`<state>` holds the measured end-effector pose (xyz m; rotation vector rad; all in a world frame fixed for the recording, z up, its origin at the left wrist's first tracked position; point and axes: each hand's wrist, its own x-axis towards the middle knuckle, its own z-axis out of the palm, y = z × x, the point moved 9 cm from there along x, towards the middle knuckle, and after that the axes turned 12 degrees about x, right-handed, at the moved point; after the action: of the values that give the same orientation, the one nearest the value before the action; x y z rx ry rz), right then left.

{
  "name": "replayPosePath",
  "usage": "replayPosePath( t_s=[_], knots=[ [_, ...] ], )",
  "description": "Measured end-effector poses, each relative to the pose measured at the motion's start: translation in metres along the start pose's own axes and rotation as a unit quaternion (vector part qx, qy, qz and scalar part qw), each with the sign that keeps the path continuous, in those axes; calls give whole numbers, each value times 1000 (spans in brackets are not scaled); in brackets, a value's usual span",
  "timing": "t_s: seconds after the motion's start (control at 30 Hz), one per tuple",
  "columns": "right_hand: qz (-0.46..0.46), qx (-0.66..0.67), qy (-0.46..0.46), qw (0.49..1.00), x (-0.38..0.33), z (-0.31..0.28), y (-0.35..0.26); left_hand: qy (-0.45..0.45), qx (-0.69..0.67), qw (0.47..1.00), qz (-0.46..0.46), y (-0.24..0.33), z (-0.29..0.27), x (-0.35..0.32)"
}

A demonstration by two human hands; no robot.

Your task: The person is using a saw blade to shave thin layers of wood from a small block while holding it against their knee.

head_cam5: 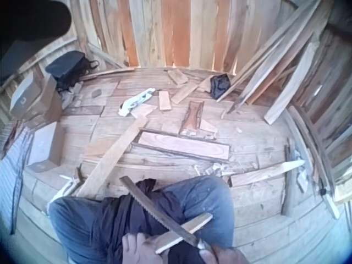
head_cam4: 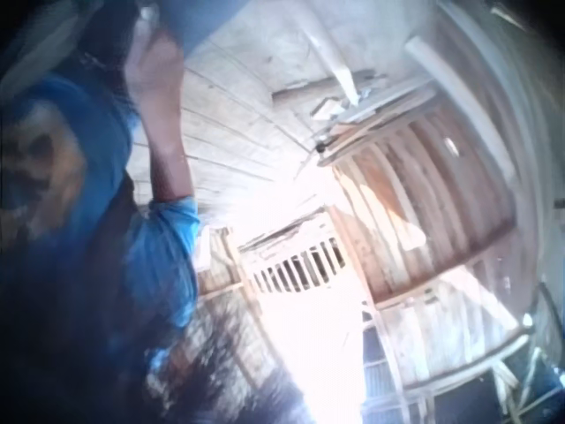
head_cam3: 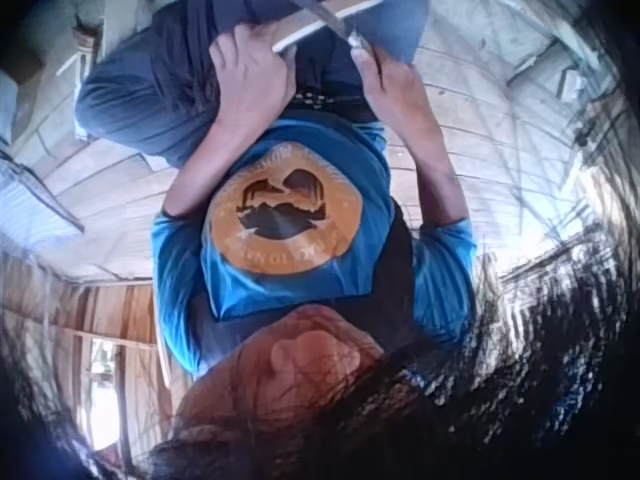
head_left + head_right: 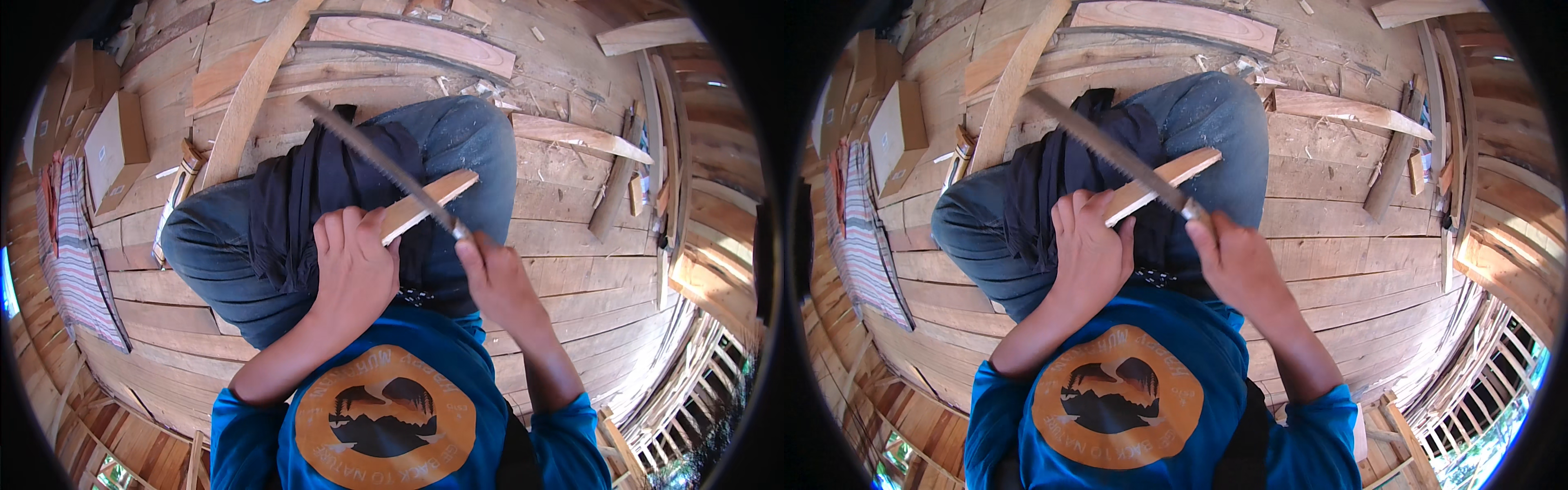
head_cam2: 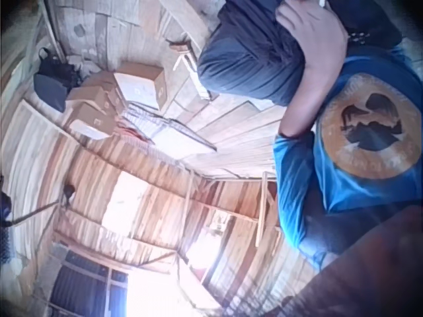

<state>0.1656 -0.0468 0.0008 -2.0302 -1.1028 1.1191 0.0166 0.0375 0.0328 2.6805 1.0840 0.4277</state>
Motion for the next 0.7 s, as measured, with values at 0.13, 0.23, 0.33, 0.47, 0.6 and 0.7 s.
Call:
replayPosePath(
  t_s=[0.13,0.23,0.33,0.47,0.6,0.7],
  knots=[
    [79,24,-16,996,2,-14,18,28,18,999,12,2,-3,12],
    [15,50,-8,999,2,-2,-3,14,9,1000,-2,5,-7,15],
    [43,63,23,997,12,-15,25,9,30,999,25,7,-6,9],
    [11,75,-26,997,7,-1,-2,15,22,1000,17,12,-9,18],
    [92,76,22,993,17,-19,42,18,27,999,21,13,-8,10],
    [34,113,-21,993,6,-1,10,10,22,1000,13,11,-9,17]
  ],
)
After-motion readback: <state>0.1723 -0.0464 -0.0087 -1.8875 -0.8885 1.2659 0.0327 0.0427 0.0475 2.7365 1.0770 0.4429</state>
